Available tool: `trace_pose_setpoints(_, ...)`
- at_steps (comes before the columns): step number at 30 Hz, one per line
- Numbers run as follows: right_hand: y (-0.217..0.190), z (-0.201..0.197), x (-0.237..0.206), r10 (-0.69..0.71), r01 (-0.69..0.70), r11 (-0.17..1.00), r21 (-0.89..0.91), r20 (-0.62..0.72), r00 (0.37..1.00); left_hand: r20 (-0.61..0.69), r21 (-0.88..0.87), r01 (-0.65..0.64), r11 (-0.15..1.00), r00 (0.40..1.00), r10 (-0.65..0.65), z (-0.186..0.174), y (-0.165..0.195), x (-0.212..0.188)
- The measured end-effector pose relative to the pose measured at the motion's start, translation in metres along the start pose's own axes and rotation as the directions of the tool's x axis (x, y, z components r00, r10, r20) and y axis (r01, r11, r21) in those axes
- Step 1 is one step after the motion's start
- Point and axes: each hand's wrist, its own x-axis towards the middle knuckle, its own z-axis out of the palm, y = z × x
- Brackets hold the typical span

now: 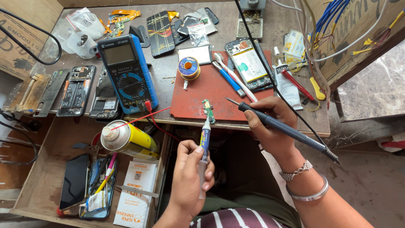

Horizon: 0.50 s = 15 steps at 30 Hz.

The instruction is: The person solders a small green circuit board on a cluttered repair bench, holding the board with one hand and a soldering iron with the other while applying flux and repositioning the board repeatedly. Near the end they set the board down and pick up a disassembled smartphone, working on its exposed internals.

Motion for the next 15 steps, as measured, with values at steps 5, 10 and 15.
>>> trace_pose_setpoints(5,-0.001,0.0,0.002,-0.002,0.003,1.0,-0.014,0.004,1.0,0.002,-0.076,-0.042,0.996,0.999,0.042,0.012,0.003,-0.016)
trace_pose_setpoints(10,0.001,0.001,0.002,-0.011,0.011,1.0,-0.003,-0.003,1.0,0.06,-0.111,-0.137,0.984,0.988,0.145,0.009,0.003,-0.024)
trace_pose_setpoints(15,0.002,0.001,0.001,-0.011,0.011,0.999,-0.031,-0.013,1.0,-0.048,-0.044,-0.114,0.992,0.993,0.112,0.003,-0.001,-0.021)
